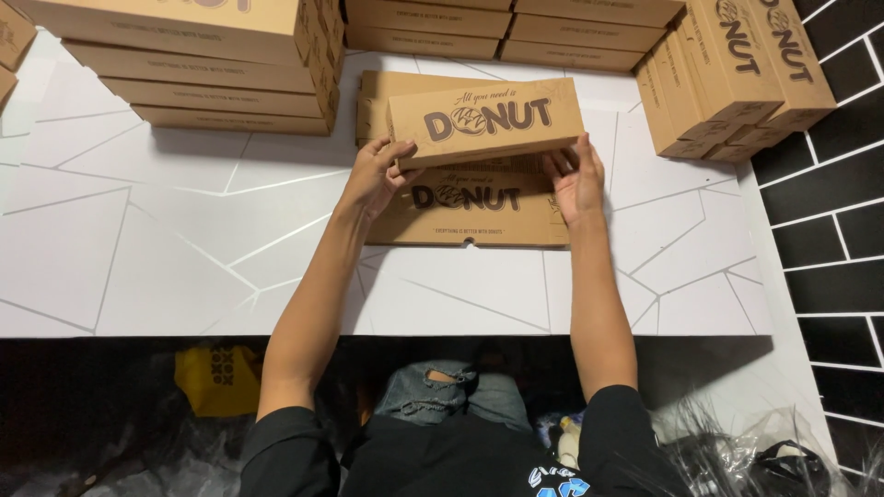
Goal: The person assembles a flat cardboard donut box by folding and tucking the side flaps into place. They then place the assembled box on a stack of similar boxes and repeat the process with another flat box, folding and tucking the flaps to form the box shape.
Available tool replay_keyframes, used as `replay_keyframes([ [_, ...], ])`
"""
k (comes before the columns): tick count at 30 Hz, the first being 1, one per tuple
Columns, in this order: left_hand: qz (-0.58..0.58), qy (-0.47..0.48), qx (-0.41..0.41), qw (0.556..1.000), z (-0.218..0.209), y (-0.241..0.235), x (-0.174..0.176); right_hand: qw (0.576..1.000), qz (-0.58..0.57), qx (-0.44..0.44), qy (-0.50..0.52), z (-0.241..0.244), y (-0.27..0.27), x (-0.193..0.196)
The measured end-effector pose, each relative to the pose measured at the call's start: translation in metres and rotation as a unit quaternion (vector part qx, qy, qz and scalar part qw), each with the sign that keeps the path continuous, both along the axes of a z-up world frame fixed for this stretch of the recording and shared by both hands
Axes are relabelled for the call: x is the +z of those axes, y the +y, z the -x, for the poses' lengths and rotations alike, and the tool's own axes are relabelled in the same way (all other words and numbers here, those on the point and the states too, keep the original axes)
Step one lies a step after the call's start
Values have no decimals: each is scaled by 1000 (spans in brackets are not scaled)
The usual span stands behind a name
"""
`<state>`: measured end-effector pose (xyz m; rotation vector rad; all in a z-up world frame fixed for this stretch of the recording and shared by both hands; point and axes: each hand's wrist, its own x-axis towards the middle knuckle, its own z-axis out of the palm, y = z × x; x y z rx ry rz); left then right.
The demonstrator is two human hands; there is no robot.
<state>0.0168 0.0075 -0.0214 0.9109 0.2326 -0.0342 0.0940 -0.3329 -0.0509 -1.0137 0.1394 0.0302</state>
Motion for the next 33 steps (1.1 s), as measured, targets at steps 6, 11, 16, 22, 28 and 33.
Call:
replay_keyframes([
  [6,-1,-28,5,1000,-1,-12,-10,996,19,81,14,60,95,46],
  [11,-63,-54,0,997,18,-26,13,996,13,81,25,52,102,32],
  [16,-283,-119,3,952,-5,-11,-15,1000,-11,16,21,23,85,26],
  [22,-637,-179,201,722,-24,32,-36,998,-40,-41,-26,-44,43,70],
  [28,-603,-170,128,769,-31,48,-38,982,10,-190,2,-101,23,138],
  [33,-618,-105,109,771,-38,50,-46,981,-10,-195,22,-131,20,146],
])
